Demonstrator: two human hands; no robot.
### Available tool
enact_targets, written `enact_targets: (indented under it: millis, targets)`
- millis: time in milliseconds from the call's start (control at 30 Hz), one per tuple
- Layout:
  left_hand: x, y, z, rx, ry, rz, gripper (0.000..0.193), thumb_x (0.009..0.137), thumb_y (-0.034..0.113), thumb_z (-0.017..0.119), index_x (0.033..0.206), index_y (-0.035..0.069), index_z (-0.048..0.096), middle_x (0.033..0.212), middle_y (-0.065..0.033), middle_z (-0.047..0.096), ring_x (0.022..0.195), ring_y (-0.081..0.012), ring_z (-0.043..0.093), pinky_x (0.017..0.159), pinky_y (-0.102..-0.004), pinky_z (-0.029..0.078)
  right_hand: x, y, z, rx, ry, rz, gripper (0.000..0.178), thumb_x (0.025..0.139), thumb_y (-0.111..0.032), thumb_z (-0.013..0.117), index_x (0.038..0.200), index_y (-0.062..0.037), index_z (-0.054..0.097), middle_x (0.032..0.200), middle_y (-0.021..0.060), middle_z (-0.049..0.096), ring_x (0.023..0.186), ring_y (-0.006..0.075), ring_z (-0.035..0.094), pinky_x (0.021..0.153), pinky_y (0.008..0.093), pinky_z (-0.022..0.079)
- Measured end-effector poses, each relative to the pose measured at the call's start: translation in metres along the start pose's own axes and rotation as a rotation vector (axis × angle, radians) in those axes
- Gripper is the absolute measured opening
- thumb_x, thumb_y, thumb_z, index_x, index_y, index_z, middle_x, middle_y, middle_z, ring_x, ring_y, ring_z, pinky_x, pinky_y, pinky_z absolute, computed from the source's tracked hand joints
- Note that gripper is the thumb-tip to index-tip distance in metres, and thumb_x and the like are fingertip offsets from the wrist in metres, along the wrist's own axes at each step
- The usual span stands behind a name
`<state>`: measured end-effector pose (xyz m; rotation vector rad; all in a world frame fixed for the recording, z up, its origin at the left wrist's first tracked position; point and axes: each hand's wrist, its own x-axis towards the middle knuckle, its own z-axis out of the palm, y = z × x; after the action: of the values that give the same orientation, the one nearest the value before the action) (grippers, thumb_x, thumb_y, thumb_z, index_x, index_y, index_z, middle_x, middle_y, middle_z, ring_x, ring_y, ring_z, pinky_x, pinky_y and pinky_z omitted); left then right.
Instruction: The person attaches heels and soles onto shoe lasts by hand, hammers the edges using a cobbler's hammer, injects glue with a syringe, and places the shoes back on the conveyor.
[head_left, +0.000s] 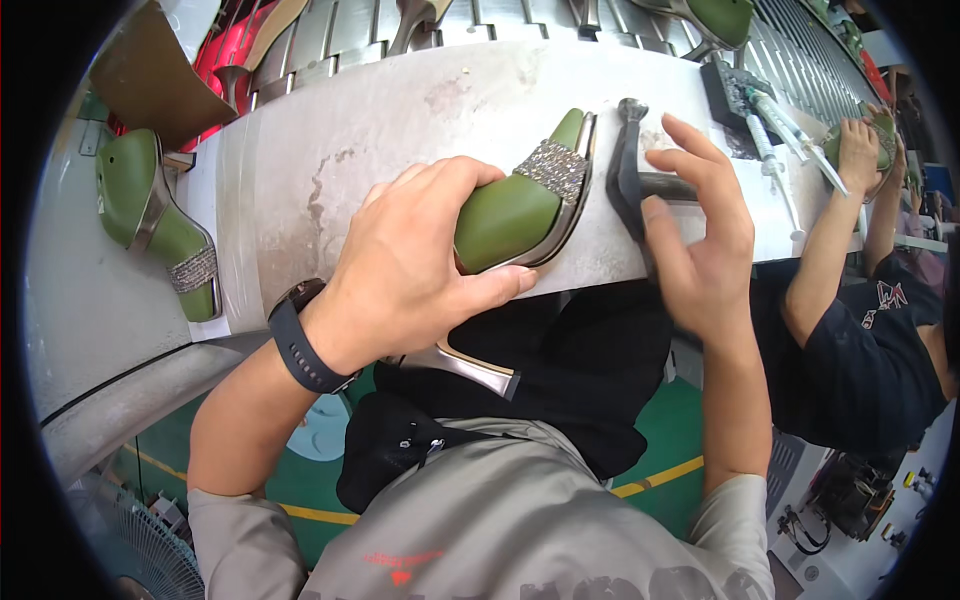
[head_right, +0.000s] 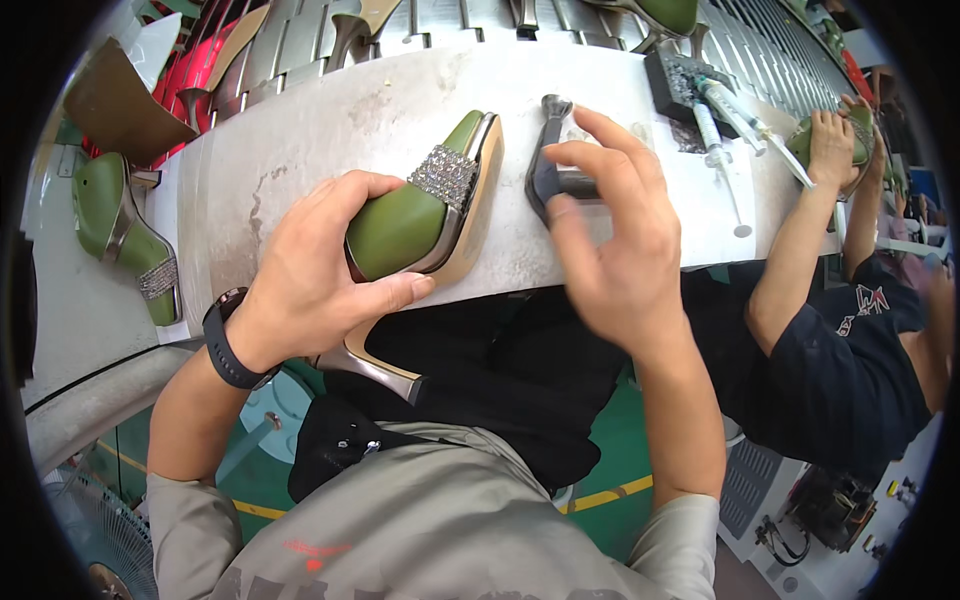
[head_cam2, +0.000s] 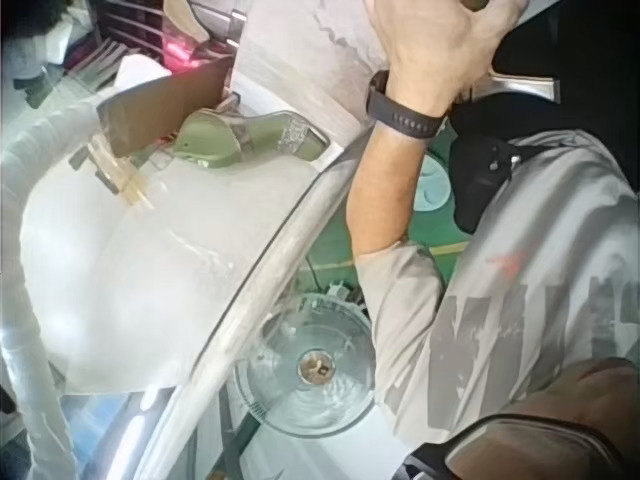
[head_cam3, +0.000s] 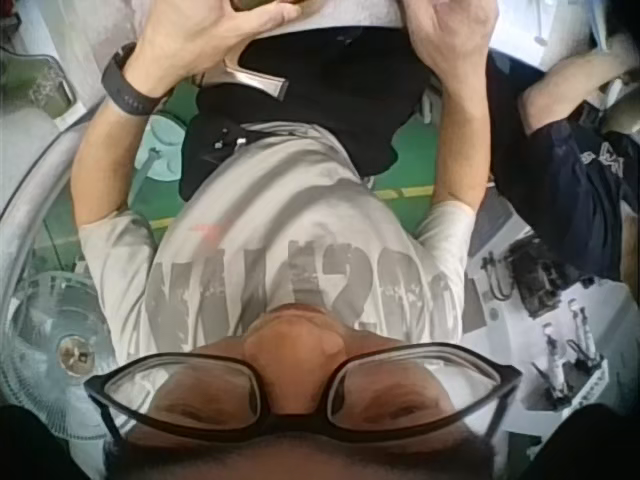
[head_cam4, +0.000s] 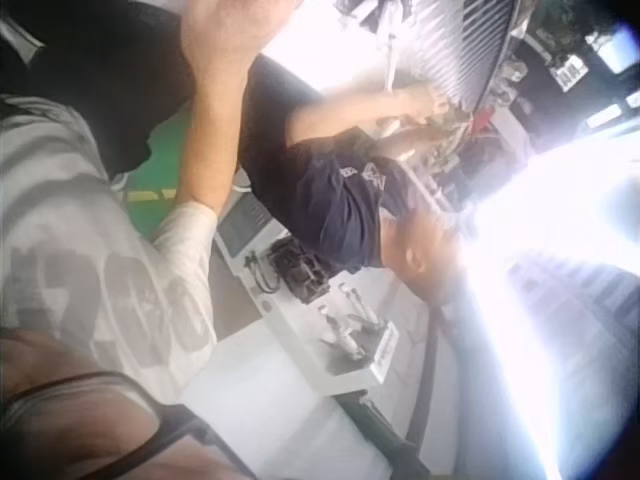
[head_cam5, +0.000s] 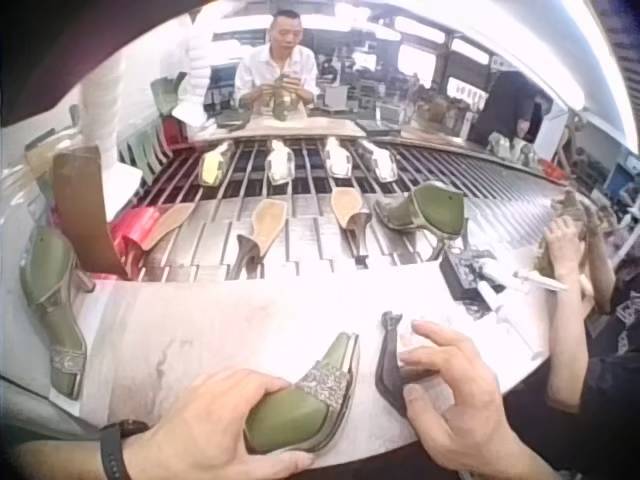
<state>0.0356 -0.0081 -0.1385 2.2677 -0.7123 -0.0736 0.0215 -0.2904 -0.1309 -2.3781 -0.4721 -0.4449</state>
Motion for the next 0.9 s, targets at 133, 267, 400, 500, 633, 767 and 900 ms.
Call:
enact_targets:
  millis: [133,267,400,500,633,767,900]
  targets:
    - [0.009,0.006,-0.001,-0.012,-0.039,-0.024,0.062,0.077,0.030,0.090,0.122,-0.002,0.062,0.103,-0.0201,0.069,0.096,-0.0382,0.068,0.089,-0.0431,0.054,-0.015,0.035,0.002,-0.172,-0.125,-0.055,0.055,0.079,0.013,0.057,0.131,-0.0045,0.068,0.131,0.0215,0.066,0.118,0.0386,0.064,0.103,0.0461,0.050]
    - [0.018,0.016,-0.005,0.005,-0.108,-0.031,0.062,0.083,0.031,0.087,0.126,-0.004,0.061,0.105,-0.0223,0.070,0.096,-0.0362,0.070,0.090,-0.0415,0.054,-0.008,0.033,-0.001,-0.319,-0.208,-0.176,0.053,0.082,0.004,0.061,0.133,-0.0095,0.068,0.112,0.0099,0.067,0.105,0.0311,0.063,0.093,0.0417,0.048]
    - [0.035,0.025,-0.002,-0.200,-0.158,-0.188,0.055,0.098,0.022,0.066,0.142,-0.008,0.054,0.108,-0.0239,0.070,0.100,-0.0325,0.071,0.093,-0.0391,0.053,-0.007,0.028,0.006,-0.306,-0.125,-0.035,0.038,0.085,0.000,0.067,0.122,-0.0051,0.069,0.095,0.0107,0.065,0.087,0.0313,0.064,0.075,0.0380,0.053]
    - [0.036,0.023,0.005,-0.144,-0.067,-0.147,0.048,0.093,0.025,0.068,0.129,-0.004,0.062,0.085,-0.0277,0.069,0.083,-0.0476,0.070,0.076,-0.0496,0.055,-0.006,0.007,-0.006,0.158,-0.055,0.148,0.033,0.084,-0.003,0.077,0.117,-0.0031,0.072,0.097,0.0123,0.068,0.085,0.0274,0.068,0.078,0.0348,0.055]
    - [0.041,0.028,0.008,-0.116,-0.077,-0.174,0.050,0.089,0.026,0.072,0.128,-0.004,0.062,0.087,-0.0249,0.071,0.080,-0.0453,0.071,0.072,-0.0479,0.056,0.000,0.008,-0.023,0.735,-0.028,0.281,0.028,0.088,-0.007,0.079,0.114,0.0018,0.075,0.112,0.0121,0.074,0.101,0.0163,0.070,0.086,0.0291,0.054]
    - [0.040,0.023,0.009,-0.062,-0.075,-0.118,0.054,0.085,0.025,0.076,0.129,-0.003,0.061,0.086,-0.0217,0.072,0.078,-0.0440,0.071,0.071,-0.0489,0.056,0.025,0.002,-0.028,0.933,-0.078,0.534,0.042,0.088,-0.021,0.071,0.115,0.0101,0.071,0.120,0.0249,0.074,0.110,0.0281,0.073,0.098,0.0384,0.059]
    - [0.044,0.024,0.009,-0.082,-0.070,-0.094,0.058,0.080,0.025,0.080,0.128,-0.002,0.061,0.083,-0.0188,0.070,0.073,-0.0419,0.070,0.068,-0.0484,0.056,0.051,-0.001,-0.027,0.853,-0.310,0.569,0.035,0.087,-0.013,0.072,0.114,0.0087,0.072,0.114,0.0210,0.077,0.106,0.0254,0.074,0.097,0.0355,0.057]
